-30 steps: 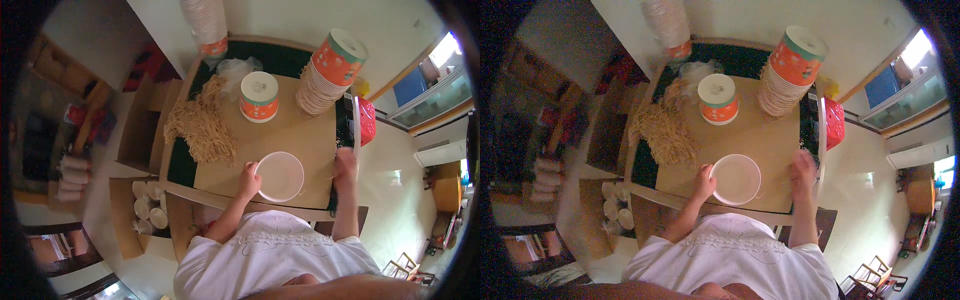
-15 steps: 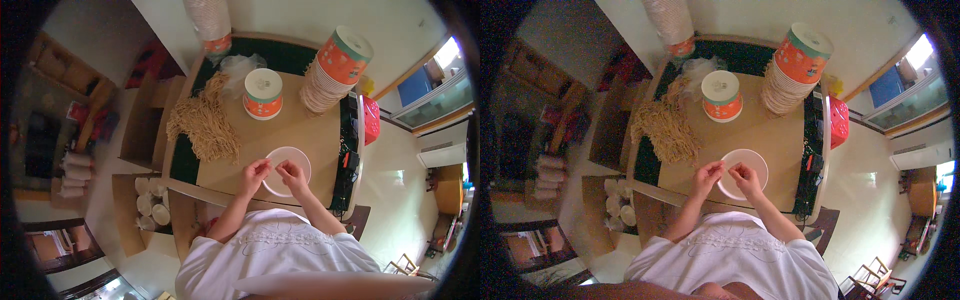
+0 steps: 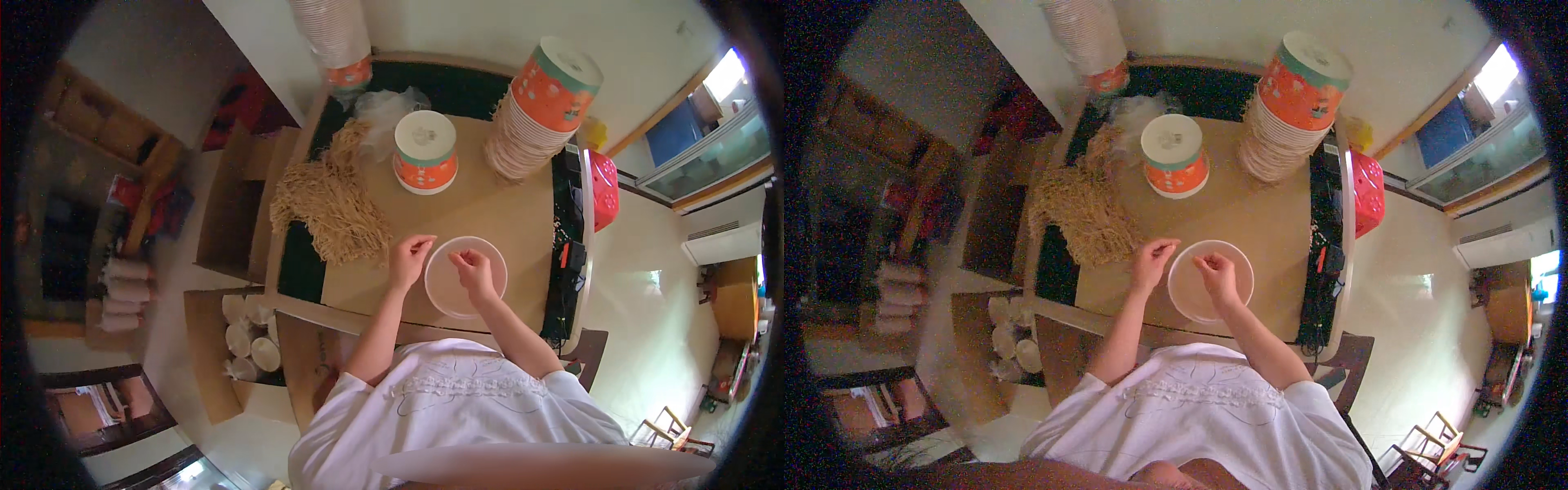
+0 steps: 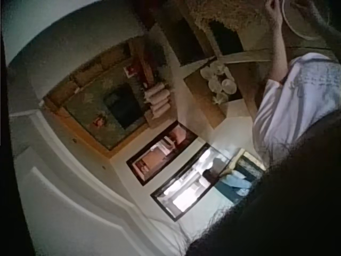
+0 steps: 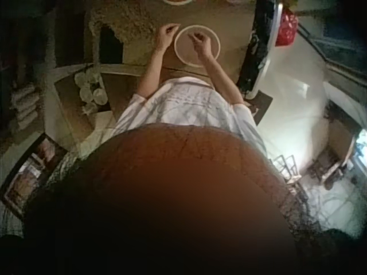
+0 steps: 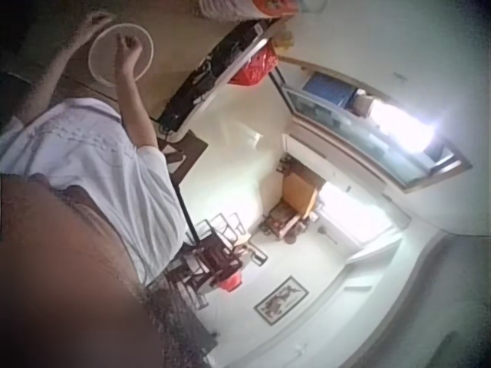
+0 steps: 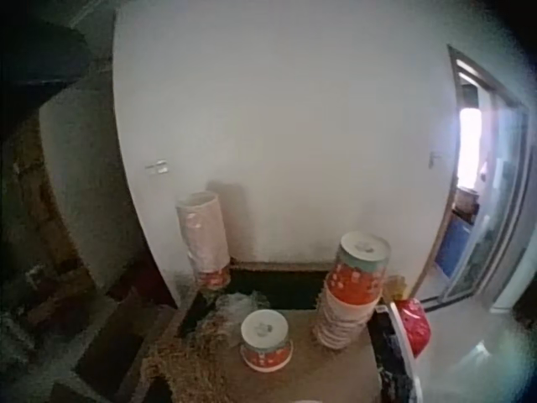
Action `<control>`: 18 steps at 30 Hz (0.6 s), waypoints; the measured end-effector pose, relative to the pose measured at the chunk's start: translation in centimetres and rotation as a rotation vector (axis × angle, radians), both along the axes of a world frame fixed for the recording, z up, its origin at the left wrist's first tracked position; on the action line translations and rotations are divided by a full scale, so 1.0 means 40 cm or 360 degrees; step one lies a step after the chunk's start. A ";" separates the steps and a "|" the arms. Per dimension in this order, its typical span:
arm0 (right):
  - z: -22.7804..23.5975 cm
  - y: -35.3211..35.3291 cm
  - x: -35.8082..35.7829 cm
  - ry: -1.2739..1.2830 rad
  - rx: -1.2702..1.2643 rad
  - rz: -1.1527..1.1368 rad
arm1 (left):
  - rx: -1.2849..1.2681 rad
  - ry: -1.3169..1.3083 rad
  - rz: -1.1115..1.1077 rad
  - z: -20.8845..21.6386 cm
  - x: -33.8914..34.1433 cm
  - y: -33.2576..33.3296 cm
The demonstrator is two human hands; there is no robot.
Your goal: The recorder is inspecting, stacking, and organizing paper bowls at a packaging station.
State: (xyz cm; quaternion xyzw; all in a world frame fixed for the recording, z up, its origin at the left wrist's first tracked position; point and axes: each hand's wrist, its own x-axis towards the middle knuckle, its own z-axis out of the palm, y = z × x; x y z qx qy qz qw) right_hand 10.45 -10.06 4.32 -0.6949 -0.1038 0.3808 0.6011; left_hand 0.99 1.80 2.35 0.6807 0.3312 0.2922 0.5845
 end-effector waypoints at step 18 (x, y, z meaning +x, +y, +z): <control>-0.002 0.011 0.003 0.0205 -0.0060 -0.0021 | -0.0142 0.0192 -0.0667 0.016 0.018 0.046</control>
